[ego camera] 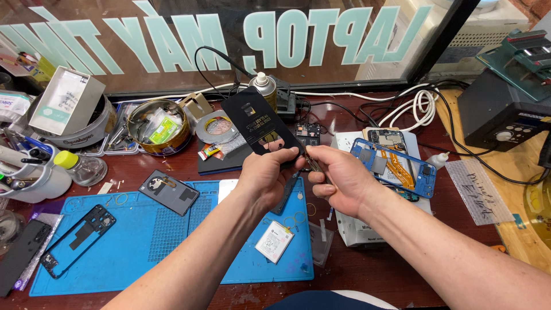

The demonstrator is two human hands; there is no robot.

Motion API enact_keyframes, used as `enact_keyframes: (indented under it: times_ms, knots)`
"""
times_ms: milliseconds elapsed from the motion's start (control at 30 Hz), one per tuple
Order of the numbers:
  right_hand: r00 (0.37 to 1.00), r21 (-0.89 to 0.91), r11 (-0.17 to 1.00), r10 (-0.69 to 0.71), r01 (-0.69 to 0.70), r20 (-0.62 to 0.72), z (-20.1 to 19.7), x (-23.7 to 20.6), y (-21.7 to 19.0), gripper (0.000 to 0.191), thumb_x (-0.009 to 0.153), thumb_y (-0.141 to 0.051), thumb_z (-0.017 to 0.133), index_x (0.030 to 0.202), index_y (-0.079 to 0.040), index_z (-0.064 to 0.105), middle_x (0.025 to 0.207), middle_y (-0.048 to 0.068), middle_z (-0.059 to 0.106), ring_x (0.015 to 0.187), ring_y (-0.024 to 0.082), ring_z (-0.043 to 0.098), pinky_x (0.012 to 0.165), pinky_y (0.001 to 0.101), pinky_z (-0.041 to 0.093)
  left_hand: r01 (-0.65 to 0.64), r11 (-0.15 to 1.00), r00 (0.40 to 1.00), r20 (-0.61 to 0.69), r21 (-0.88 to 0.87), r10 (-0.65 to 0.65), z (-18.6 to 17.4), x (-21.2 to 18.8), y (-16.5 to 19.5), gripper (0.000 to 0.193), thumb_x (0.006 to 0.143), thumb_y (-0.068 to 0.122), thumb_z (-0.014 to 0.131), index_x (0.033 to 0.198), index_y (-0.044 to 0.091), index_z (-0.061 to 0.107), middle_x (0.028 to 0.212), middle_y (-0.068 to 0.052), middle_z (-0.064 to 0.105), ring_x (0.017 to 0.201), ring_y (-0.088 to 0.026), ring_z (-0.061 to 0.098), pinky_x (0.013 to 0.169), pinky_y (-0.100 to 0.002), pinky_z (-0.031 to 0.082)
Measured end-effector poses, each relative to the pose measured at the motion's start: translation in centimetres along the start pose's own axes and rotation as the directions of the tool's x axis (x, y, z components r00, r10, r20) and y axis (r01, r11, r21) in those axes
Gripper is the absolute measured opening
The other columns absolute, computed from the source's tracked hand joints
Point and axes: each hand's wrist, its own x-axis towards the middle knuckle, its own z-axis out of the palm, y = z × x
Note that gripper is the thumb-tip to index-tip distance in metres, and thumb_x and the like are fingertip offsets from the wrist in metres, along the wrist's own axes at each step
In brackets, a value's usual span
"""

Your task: The person disassembles a smartphone, removes the battery and internal components, and uses a screwdriver to adjust parts on the motherboard. They handle the phone frame, battery, and small screws while working at a cluttered repair bench.

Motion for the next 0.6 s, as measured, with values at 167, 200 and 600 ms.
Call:
enact_keyframes:
  times_ms: [167,200,600]
  knots:
    - [0.999,-0.005,0.999,-0.033,0.033,-0.008,-0.12,0.11,0.21,0.012,0.096,-0.023,0.061,0.097,-0.011,0.062,0.086,0.0,0.065,0.059,0.004,0.042,0.041,0.019,0.026,0.002,0.999,1.0,-0.021,0.041,-0.001,-0.08,0.02,0.11,0.037,0.083,-0.008,0.07,0.115,0.004,0.055,0.098,-0.011,0.068,0.077,-0.022,0.07,0.07,-0.031,0.062]
    - [0.999,-0.006,0.999,-0.036,0.036,-0.016,-0.1,0.13,0.28,0.011,0.096,-0.023,0.062,0.097,-0.012,0.062,0.086,0.0,0.065,0.059,0.004,0.042,0.041,0.019,0.026,-0.002,0.999,1.0,-0.015,0.054,0.003,-0.15,0.0,0.13,0.039,0.083,-0.008,0.07,0.117,0.003,0.054,0.099,-0.011,0.067,0.076,-0.022,0.07,0.07,-0.031,0.063]
    - [0.996,-0.052,0.996,-0.07,0.067,-0.051,0.09,0.13,0.3,0.011,0.095,-0.02,0.062,0.097,-0.009,0.063,0.085,0.003,0.065,0.058,0.004,0.043,0.04,0.0184,0.027,-0.014,0.999,0.999,-0.035,0.051,0.016,0.2,-0.39,0.11,0.025,0.083,-0.009,0.071,0.102,0.002,0.059,0.091,-0.01,0.068,0.071,-0.021,0.07,0.066,-0.03,0.062]
